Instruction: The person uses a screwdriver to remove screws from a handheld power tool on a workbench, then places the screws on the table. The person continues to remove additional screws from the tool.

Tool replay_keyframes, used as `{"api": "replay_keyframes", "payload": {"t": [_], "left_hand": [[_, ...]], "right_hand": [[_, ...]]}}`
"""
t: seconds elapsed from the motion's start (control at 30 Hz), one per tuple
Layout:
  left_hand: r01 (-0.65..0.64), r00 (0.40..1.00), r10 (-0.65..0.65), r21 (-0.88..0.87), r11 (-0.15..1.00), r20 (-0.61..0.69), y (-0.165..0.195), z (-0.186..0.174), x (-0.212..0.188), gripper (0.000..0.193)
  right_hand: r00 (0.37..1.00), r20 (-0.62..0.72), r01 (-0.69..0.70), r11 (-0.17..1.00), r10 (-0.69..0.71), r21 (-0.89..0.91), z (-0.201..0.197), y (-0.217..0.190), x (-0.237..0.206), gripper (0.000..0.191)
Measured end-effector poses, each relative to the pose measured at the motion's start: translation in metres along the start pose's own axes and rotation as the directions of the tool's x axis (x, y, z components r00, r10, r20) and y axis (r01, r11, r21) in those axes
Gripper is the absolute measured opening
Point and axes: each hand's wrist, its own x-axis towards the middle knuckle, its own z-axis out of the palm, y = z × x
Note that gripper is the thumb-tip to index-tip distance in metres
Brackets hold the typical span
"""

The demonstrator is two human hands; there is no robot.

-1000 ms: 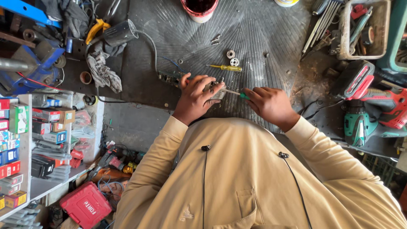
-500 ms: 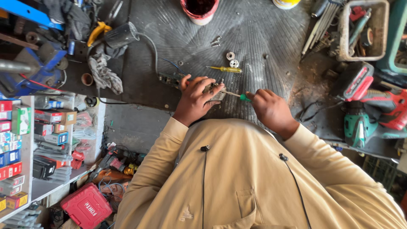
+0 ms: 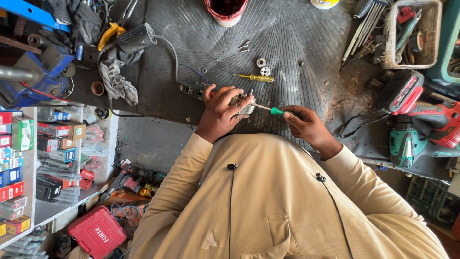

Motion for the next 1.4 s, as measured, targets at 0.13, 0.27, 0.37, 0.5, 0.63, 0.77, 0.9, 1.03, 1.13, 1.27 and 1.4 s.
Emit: {"api": "replay_keyframes", "payload": {"t": [0.13,0.27,0.37,0.5,0.63,0.77,0.9,1.03,1.13,1.27,1.4], "left_hand": [[0.008,1.0,-0.008,-0.008,1.0,0.008,-0.001,0.001,-0.001,0.053],[0.012,1.0,-0.012,-0.009,1.0,0.004,-0.002,0.003,-0.001,0.054],[0.008,1.0,-0.008,-0.015,1.0,0.008,-0.003,0.003,-0.002,0.054],[0.007,1.0,-0.007,-0.003,1.0,0.007,-0.004,0.003,-0.002,0.055],[0.015,1.0,-0.015,-0.004,1.0,0.008,-0.004,0.003,-0.002,0.056],[0.004,1.0,-0.004,0.004,1.0,0.012,-0.004,0.003,-0.001,0.058],[0.04,0.999,-0.039,-0.034,0.999,0.014,-0.005,0.005,-0.004,0.078],[0.061,0.997,-0.066,-0.122,0.991,-0.045,-0.008,0.009,-0.007,0.105],[0.06,0.997,-0.067,-0.123,0.991,-0.046,-0.009,0.012,-0.009,0.11],[0.058,0.997,-0.065,-0.131,0.99,-0.05,-0.011,0.012,-0.009,0.111],[0.055,0.996,-0.062,-0.121,0.991,-0.056,-0.011,0.013,-0.009,0.11]], "right_hand": [[1.0,-0.018,-0.001,1.0,0.001,-0.008,0.003,-0.001,0.001,0.036],[0.999,-0.017,-0.031,1.0,0.031,-0.005,0.004,-0.002,-0.002,0.035],[0.999,-0.016,-0.047,0.999,0.047,-0.012,0.004,-0.003,-0.003,0.035],[0.997,0.02,-0.079,0.993,0.078,0.084,0.008,-0.012,-0.005,0.025],[0.812,0.071,0.424,0.502,-0.579,-0.753,0.014,-0.023,-0.015,0.027],[0.685,0.193,0.527,0.295,-0.702,-0.797,0.021,-0.027,-0.019,0.028],[0.954,-0.013,0.219,0.723,-0.3,-0.655,0.023,-0.024,-0.013,0.028],[0.873,-0.01,0.324,0.596,-0.487,-0.734,0.028,-0.022,-0.012,0.023],[0.783,0.022,0.389,0.462,-0.622,-0.797,0.04,-0.026,-0.016,0.022],[0.747,0.074,0.387,0.341,-0.661,-0.857,0.051,-0.037,-0.02,0.033],[0.787,0.109,0.331,0.267,-0.608,-0.905,0.054,-0.045,-0.019,0.025]]}}
